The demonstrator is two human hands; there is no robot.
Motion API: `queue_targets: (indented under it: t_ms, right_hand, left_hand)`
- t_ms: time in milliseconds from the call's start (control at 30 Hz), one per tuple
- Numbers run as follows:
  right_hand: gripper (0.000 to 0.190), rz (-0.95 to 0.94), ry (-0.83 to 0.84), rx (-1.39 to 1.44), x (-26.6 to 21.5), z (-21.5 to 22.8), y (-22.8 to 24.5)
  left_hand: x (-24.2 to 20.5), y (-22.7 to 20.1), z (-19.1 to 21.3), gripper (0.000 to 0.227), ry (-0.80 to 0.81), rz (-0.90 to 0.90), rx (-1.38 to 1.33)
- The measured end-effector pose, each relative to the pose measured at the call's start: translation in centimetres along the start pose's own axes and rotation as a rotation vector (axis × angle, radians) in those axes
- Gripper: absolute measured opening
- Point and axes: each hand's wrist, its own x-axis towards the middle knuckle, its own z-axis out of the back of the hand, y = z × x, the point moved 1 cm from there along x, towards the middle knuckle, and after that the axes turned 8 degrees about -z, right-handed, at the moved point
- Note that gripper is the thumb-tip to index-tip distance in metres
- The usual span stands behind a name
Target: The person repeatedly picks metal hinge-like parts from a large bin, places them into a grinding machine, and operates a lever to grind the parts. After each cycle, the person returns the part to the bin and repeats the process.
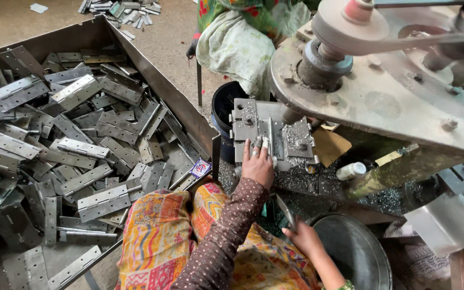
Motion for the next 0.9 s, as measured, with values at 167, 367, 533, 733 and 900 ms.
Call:
queue_targets:
  t_ms: [167,367,533,733,900]
  right_hand:
    - [0.054,-0.15,0.149,-0.358,1.8,4.6,2.0]
    - [0.043,-0.205,0.032,-0.203,-0.9,0.0,0.8]
    - [0.049,-0.156,0.0,-0.194,-0.3,-1.4,-1.4]
    - [0.054,-0.137,0.111,-0.322,2.6,3.5,-0.2]
    - [0.051,-0.273,0.12,-0.156,0.2,-0.7,-1.3]
  left_hand:
    - [2.6,0.9,-0.9,0.029,0.101,0.021,-0.071]
    - [4.4,1.3,-1.6,0.029,0.138,0.024,-0.046]
    - [2.6,1.0,-2.0,0.026,0.089,0.01,-0.072]
    - [4.9,2.6,-1.0,0.024,0.067,0.052,-0.057]
    - [6.2,3.4,0.2,0.028,0.151,0.084,-0.07]
